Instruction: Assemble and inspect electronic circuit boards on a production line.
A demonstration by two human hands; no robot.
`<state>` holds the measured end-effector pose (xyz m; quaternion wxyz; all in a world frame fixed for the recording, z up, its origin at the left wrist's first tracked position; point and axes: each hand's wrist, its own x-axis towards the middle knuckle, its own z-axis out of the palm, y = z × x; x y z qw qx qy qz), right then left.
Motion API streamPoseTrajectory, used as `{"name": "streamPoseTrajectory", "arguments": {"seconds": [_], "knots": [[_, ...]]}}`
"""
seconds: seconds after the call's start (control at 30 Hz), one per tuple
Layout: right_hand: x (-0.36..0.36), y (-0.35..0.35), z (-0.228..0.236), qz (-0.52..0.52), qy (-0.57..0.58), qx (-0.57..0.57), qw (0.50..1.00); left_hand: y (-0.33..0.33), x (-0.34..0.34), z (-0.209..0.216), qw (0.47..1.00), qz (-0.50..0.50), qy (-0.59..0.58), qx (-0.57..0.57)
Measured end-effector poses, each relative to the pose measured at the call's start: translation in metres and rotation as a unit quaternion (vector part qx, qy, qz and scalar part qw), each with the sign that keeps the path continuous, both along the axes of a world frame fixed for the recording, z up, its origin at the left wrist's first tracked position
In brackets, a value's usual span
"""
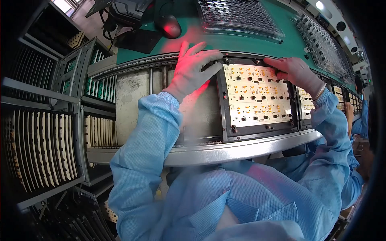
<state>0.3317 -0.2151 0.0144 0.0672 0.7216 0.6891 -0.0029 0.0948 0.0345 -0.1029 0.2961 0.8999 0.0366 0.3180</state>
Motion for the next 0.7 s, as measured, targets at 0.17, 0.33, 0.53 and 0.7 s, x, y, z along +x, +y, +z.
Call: {"name": "streamPoseTrajectory", "arguments": {"seconds": [0.17,0.33,0.53,0.7], "knots": [[-0.024,-0.018,0.031,-0.197,0.079,0.094,0.973,0.002,-0.003,0.002,1.0,-0.002,-0.021,0.002],[-0.125,-0.015,-0.002,-0.183,0.37,0.256,0.874,0.005,-0.051,0.017,0.993,0.099,-0.067,0.009],[-0.243,-0.014,-0.035,-0.032,0.566,0.152,0.81,-0.084,-0.199,0.158,0.937,0.182,-0.203,0.217],[-0.289,0.014,-0.021,0.169,0.602,0.058,0.778,-0.161,-0.409,0.285,0.633,0.544,0.067,0.546]]}}
